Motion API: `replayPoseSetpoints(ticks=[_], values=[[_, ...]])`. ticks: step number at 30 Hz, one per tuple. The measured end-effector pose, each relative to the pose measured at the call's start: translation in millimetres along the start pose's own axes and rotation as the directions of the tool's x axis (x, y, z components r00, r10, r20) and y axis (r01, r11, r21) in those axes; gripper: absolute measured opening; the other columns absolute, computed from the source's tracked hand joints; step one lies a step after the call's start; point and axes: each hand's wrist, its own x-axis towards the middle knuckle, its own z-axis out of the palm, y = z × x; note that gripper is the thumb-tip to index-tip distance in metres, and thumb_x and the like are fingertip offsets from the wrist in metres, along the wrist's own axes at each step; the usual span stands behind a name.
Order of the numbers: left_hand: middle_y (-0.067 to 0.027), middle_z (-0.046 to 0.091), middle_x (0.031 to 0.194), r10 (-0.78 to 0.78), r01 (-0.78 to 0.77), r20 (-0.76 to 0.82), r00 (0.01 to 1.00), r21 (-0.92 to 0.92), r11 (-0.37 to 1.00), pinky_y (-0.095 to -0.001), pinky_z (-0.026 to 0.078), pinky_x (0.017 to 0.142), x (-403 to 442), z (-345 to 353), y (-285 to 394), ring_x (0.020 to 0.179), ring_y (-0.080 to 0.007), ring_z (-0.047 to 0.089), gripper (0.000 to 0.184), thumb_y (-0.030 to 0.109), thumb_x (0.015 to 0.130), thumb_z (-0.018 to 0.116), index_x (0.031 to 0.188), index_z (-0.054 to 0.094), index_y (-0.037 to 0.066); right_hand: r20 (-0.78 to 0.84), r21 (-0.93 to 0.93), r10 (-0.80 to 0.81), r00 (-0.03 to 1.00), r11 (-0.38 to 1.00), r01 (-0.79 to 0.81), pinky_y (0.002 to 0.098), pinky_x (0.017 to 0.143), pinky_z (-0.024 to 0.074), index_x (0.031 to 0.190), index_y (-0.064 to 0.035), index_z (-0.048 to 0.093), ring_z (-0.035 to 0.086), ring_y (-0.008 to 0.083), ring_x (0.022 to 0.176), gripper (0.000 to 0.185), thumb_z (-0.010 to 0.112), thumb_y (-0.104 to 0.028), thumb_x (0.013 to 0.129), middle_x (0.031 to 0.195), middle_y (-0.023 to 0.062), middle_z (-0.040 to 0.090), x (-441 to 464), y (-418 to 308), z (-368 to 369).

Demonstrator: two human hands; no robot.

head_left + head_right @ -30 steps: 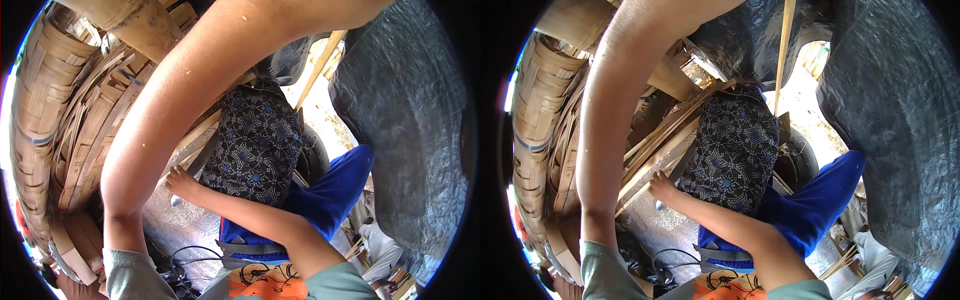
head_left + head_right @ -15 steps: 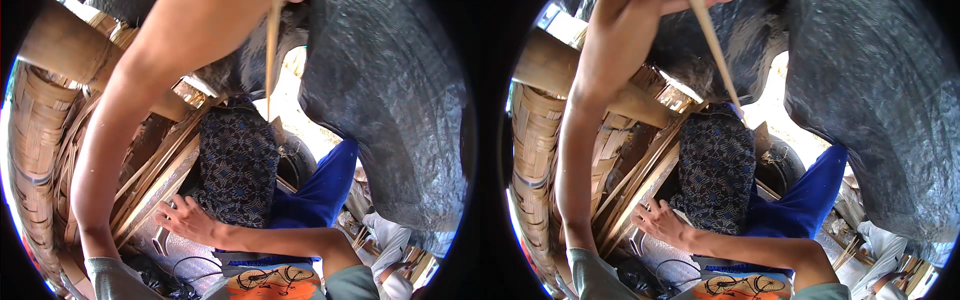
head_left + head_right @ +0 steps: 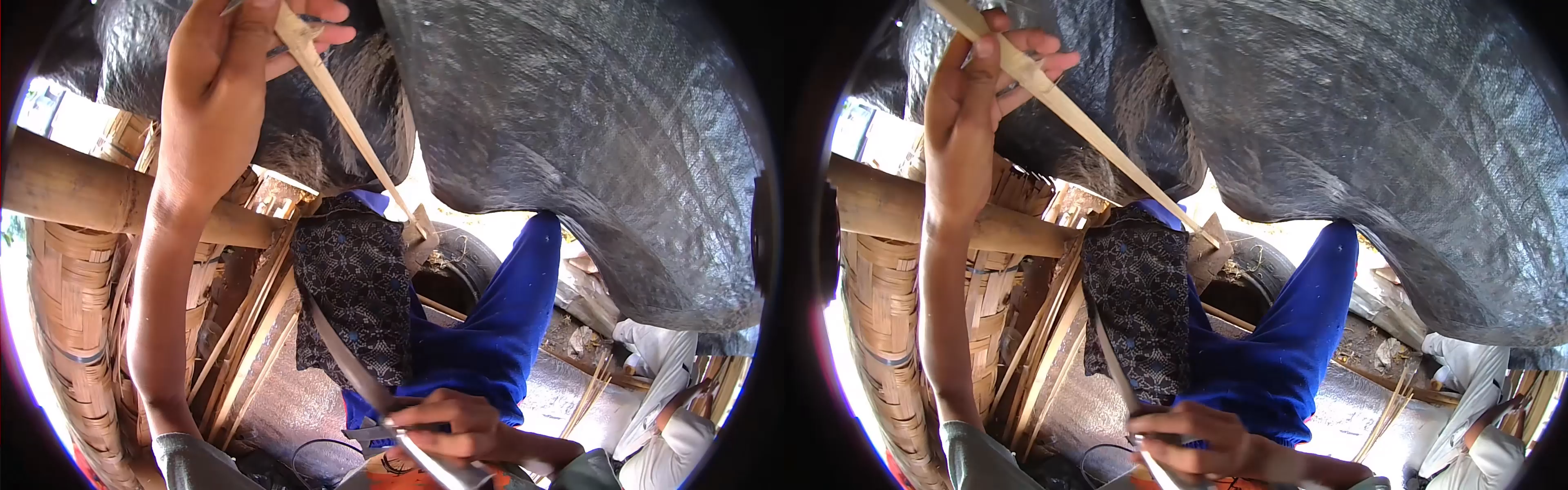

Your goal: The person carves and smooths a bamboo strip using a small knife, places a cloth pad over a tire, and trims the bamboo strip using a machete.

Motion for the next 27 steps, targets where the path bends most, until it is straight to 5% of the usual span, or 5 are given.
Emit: replayPoseSetpoints(ticks=[2,7,14,21,27], values=[[-0.0142,0.064,0.101,-0.208,0.237,-0.183,0.961,0.158,0.958,-0.0478,0.049,0.097,2.1,18.6,24.0,0.099,-0.0336,0.065,0.036,0.030,0.102,0.035,0.121,0.044,0.000,-0.194,-0.013,-0.133,0.972,0.991,0.133,0.0302,0.050,0.0570,0.093,-0.0034,0.055,0.062,0.0223,0.052,0.043,0.086,-0.007,0.063,0.067,0.0193,0.060,-15.9,20.2,-13.4],[-0.0149,0.063,0.101,-0.246,0.267,-0.194,0.950,0.093,0.959,-0.0465,0.049,0.096,8.7,28.6,26.2,0.098,-0.0328,0.066,0.036,0.030,0.103,0.034,0.119,0.044,0.000,-0.601,0.197,0.396,0.694,0.915,-0.352,0.0423,0.088,0.0550,0.104,-0.0075,0.045,0.056,0.0192,0.085,0.036,0.069,-0.025,0.084,0.102,0.0121,0.043,-84.2,28.2,-44.7],[-0.0106,0.065,0.100,-0.262,0.331,-0.283,0.923,0.231,0.915,-0.0389,0.048,0.093,19.6,25.3,33.1,0.099,-0.0200,0.063,0.027,0.020,0.097,0.044,0.109,0.058,0.000,-0.365,0.837,0.870,0.332,0.462,-0.292,0.0412,0.087,0.0568,0.109,-0.0057,0.050,0.063,0.0244,0.094,0.036,0.061,-0.028,0.084,0.108,0.0119,0.052,-130.4,14.7,-82.3],[-0.0071,0.054,0.098,-0.298,0.262,-0.229,0.927,-0.175,0.949,-0.0395,0.046,0.096,35.5,-10.0,34.0,0.095,-0.0191,0.057,0.030,0.018,0.096,0.041,0.114,0.052,-0.003,-0.488,0.729,0.810,0.324,0.583,-0.359,0.0425,0.085,0.0572,0.115,0.0000,0.045,0.063,0.0313,0.100,0.055,0.075,-0.028,0.079,0.109,0.0190,0.059,-168.2,6.3,-86.1],[-0.0031,0.040,0.083,-0.295,0.223,-0.068,0.953,-0.501,0.836,-0.0320,0.035,0.068,30.5,-8.8,26.9,0.072,-0.0137,0.033,0.020,0.015,0.097,0.042,0.107,0.047,-0.001,0.106,0.864,0.880,0.463,0.149,-0.482,0.0458,0.096,0.0477,0.133,0.0107,0.034,0.059,0.0406,0.109,0.099,0.072,-0.057,0.072,0.125,0.0324,0.050,-196.8,-8.8,-137.3]])
